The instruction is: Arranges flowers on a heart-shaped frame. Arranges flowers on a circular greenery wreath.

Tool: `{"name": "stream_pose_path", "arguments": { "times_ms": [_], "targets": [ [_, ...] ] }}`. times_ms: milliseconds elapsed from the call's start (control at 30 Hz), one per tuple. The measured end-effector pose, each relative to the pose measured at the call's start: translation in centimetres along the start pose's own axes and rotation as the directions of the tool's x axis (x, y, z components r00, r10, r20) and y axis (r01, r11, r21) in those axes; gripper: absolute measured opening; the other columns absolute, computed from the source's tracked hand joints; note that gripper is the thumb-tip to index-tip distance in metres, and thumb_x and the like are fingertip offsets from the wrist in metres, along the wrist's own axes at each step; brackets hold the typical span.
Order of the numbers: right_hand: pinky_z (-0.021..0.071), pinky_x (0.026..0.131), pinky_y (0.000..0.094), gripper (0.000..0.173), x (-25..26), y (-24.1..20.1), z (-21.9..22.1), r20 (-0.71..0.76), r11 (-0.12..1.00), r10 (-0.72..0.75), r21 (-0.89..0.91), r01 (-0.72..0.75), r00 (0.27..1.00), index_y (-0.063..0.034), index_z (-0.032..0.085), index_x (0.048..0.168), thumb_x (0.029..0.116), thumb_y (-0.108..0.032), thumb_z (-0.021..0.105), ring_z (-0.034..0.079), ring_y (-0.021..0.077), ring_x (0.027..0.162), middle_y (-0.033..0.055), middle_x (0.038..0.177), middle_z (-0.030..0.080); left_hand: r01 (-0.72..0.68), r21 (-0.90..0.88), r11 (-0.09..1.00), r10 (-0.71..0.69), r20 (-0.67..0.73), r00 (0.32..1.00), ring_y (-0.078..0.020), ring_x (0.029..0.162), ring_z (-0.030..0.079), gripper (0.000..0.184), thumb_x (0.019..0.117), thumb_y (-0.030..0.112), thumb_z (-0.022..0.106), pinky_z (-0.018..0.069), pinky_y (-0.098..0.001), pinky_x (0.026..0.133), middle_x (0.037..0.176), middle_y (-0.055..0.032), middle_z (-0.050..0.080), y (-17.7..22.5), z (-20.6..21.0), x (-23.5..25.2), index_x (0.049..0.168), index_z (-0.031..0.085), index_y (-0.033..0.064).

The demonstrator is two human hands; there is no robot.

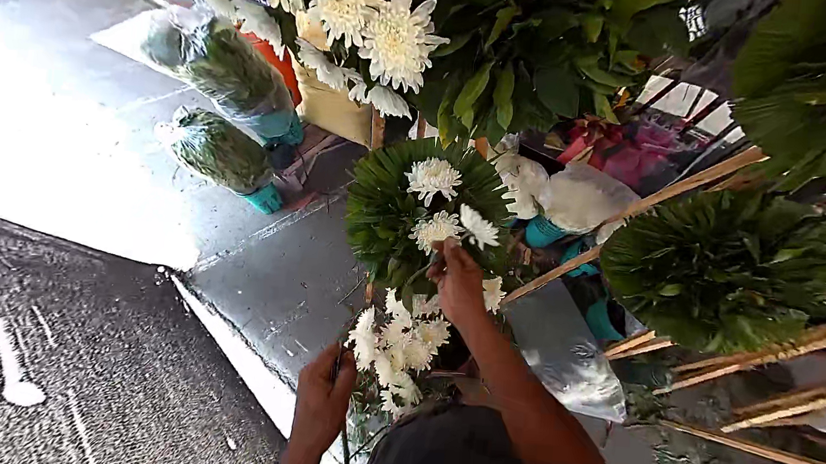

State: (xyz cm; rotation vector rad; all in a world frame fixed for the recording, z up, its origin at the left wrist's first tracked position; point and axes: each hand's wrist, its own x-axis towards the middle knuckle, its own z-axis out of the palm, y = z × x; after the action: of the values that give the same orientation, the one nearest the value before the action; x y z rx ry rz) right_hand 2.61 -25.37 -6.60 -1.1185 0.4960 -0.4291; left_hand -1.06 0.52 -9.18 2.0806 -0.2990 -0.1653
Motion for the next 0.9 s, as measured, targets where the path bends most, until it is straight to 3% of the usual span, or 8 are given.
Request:
{"name": "stream_pose_path", "arguments": {
  "times_ms": [100,200,300,367,433,633,800,900],
  "targets": [
    [0.0610,0.088,0.0371,0.034,6.4,-2.0,-6.6,-0.137,0.965,-0.208,-0.190,0.181,0.968,0.0014,0.059,0.131,0.1099,-0.022,0.047,0.071,0.0180,0.094,0.0129,0.114,0.069,0.091,-0.025,0.996,-0.092,-0.034,0.995,-0.0075,0.046,0.049,0.029,0.1003,0.028,0.049,0.0451,-0.0290,0.044,0.059,0.0034,0.052,-2.2,-1.8,-1.4,0.087,0.064,0.0064],
    [0.0623,0.089,0.0400,0.034,11.2,-1.9,-9.5,-0.246,0.865,-0.370,-0.442,0.236,0.896,0.0038,0.058,0.132,0.1037,-0.014,0.060,0.074,0.0220,0.094,0.0167,0.109,0.070,0.141,-0.146,0.979,-0.158,-0.108,0.982,-0.0071,0.042,0.047,0.026,0.1016,0.024,0.050,0.0431,-0.0267,0.040,0.056,0.0044,0.052,-2.9,-2.4,-2.0,0.088,0.065,0.0071],
    [0.0575,0.095,0.0509,0.032,14.3,-0.9,-8.1,-0.216,0.650,-0.311,-0.759,0.041,0.926,0.0029,0.066,0.118,0.1010,-0.024,0.064,0.072,0.0309,0.099,0.0184,0.105,0.073,0.099,-0.283,0.954,-0.147,-0.153,0.977,-0.0061,0.041,0.048,0.022,0.1020,0.020,0.050,0.0439,-0.0231,0.038,0.056,0.0056,0.054,-2.6,-1.8,-1.7,0.088,0.064,0.0092],
    [0.0514,0.097,0.0596,0.031,15.5,0.1,-6.4,-0.153,0.535,-0.216,-0.845,-0.015,0.964,0.0039,0.069,0.114,0.1001,-0.023,0.065,0.068,0.0405,0.105,0.0244,0.108,0.071,0.084,-0.299,0.951,-0.138,-0.164,0.977,-0.0057,0.043,0.050,0.021,0.1011,0.020,0.052,0.0457,-0.0223,0.040,0.059,0.0057,0.057,-2.3,-1.5,-1.6,0.088,0.064,0.0092],
    [0.0512,0.098,0.0603,0.032,16.3,1.1,-5.3,-0.136,0.473,-0.138,-0.879,-0.055,0.981,0.0042,0.069,0.113,0.1005,-0.025,0.064,0.066,0.0430,0.109,0.0264,0.111,0.069,0.083,-0.308,0.948,-0.139,-0.164,0.977,-0.0063,0.045,0.052,0.021,0.1012,0.020,0.053,0.0473,-0.0228,0.041,0.062,0.0046,0.060,-2.5,-1.3,-1.8,0.088,0.065,0.0092],
    [0.0520,0.097,0.0596,0.032,16.7,2.2,-4.6,-0.123,0.437,-0.106,-0.897,-0.065,0.987,0.0020,0.068,0.117,0.0999,-0.025,0.065,0.067,0.0423,0.110,0.0250,0.113,0.070,0.122,-0.375,0.919,-0.202,-0.179,0.963,-0.0060,0.044,0.052,0.018,0.1012,0.019,0.053,0.0468,-0.0223,0.040,0.062,0.0049,0.060,-3.7,-0.8,-2.7,0.089,0.064,0.0103],
    [0.0523,0.098,0.0597,0.031,17.1,3.0,-5.6,-0.084,0.501,-0.092,-0.865,-0.026,0.992,-0.0024,0.073,0.112,0.0974,-0.029,0.069,0.069,0.0382,0.107,0.0200,0.110,0.073,0.128,-0.366,0.922,-0.221,-0.225,0.949,-0.0059,0.044,0.053,0.017,0.1008,0.018,0.055,0.0477,-0.0231,0.041,0.060,0.0056,0.059,-3.7,-1.2,-2.8,0.089,0.064,0.0099],
    [0.0519,0.099,0.0586,0.036,15.7,1.6,-6.6,-0.077,0.567,-0.073,-0.824,-0.022,0.994,-0.0030,0.071,0.119,0.0963,-0.031,0.071,0.069,0.0351,0.108,0.0182,0.113,0.073,0.147,-0.275,0.950,-0.224,-0.274,0.935,-0.0049,0.046,0.053,0.015,0.0989,0.020,0.057,0.0481,-0.0227,0.043,0.062,0.0061,0.059,-4.3,-2.5,-3.1,0.093,0.064,0.0077]
  ]
}}
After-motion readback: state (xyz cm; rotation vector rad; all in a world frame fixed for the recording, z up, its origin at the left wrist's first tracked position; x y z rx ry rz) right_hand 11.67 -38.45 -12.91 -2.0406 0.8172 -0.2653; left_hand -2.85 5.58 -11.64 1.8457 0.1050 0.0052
